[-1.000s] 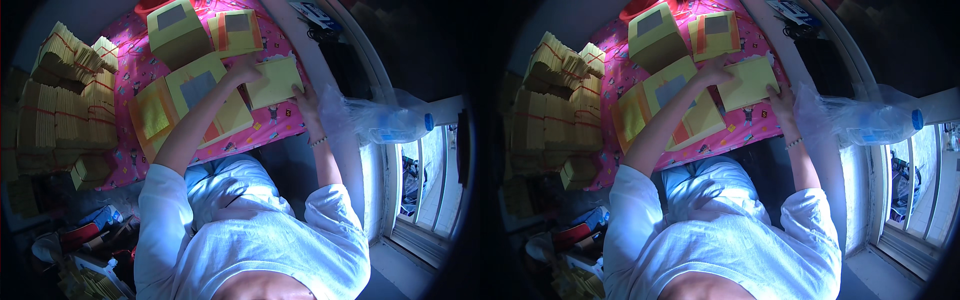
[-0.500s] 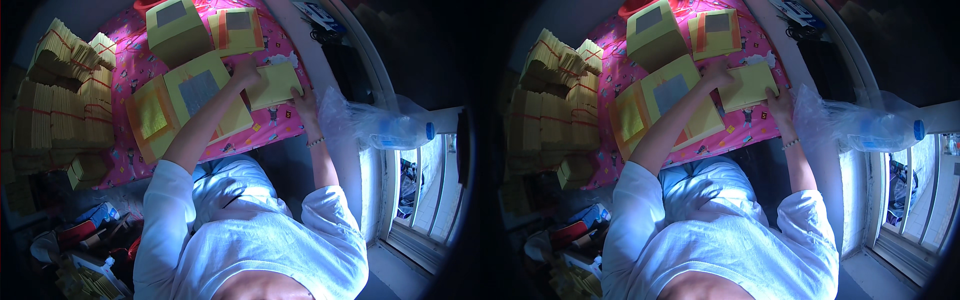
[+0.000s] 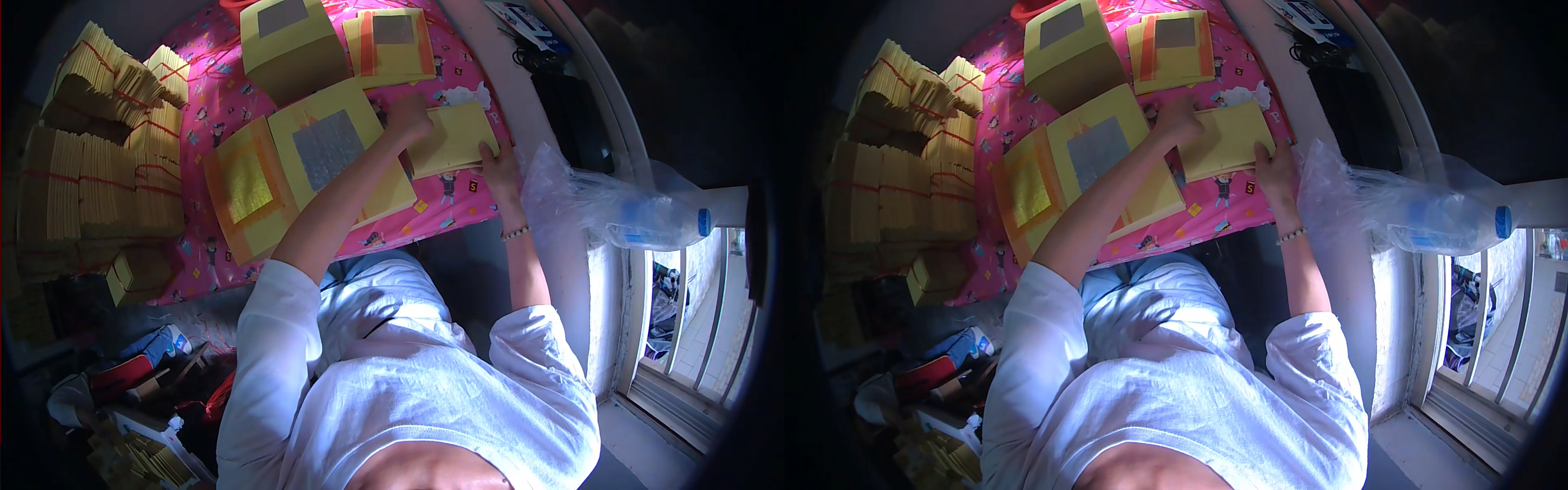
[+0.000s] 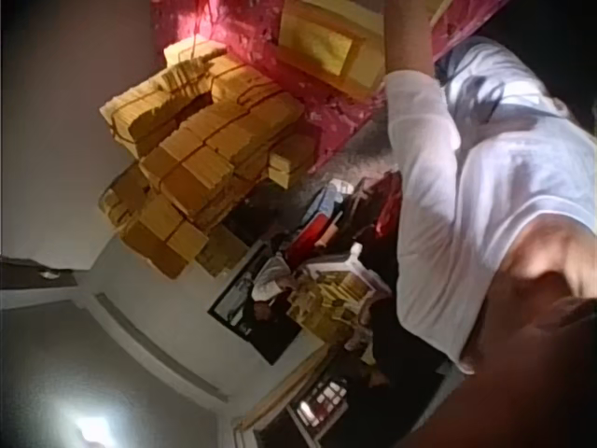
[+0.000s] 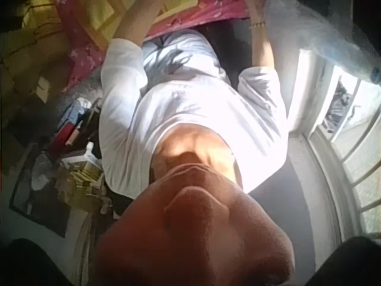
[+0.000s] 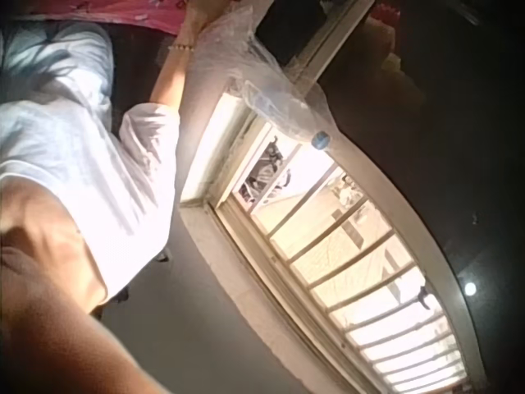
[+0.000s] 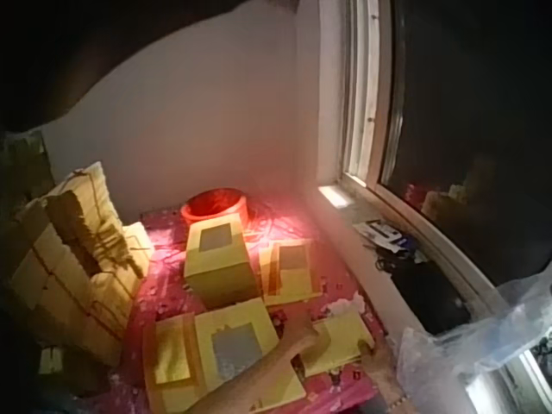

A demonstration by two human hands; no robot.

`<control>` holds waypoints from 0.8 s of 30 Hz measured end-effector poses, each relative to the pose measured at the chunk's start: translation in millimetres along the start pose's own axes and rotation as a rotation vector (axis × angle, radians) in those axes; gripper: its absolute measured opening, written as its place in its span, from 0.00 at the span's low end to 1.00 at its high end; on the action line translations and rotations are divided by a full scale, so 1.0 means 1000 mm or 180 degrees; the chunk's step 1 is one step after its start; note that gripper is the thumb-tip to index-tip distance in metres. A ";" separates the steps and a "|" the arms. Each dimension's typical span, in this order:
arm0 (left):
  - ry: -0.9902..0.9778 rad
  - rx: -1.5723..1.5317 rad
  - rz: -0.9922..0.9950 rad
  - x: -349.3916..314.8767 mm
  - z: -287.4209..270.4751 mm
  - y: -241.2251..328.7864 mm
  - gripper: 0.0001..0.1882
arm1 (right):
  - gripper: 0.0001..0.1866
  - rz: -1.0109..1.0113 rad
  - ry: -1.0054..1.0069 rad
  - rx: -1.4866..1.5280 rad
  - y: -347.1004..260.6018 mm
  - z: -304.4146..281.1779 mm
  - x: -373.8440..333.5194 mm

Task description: The person repeatedly folds small yellow paper sheets by hand on a table covered with a pink patterned cloth. They pick up a sheet, fold it in half, and place it into a growing stack. The process is continuous and repetitive throughout the clip.

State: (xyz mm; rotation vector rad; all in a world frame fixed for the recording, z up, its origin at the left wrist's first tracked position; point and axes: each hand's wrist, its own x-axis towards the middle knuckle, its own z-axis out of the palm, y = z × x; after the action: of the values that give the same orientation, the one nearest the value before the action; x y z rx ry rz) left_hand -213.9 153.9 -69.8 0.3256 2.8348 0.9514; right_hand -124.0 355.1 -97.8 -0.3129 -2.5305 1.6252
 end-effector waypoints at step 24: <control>0.0589 0.0407 0.0472 -0.059 -0.048 0.046 0.18 | 0.19 -0.1812 0.0270 -0.2050 -0.041 0.014 -0.031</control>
State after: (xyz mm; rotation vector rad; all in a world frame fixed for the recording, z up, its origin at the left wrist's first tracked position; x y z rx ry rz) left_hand -158.6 147.2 -0.5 0.4925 3.0855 0.8692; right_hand -101.3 319.3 -66.2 0.2684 -2.6565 0.5749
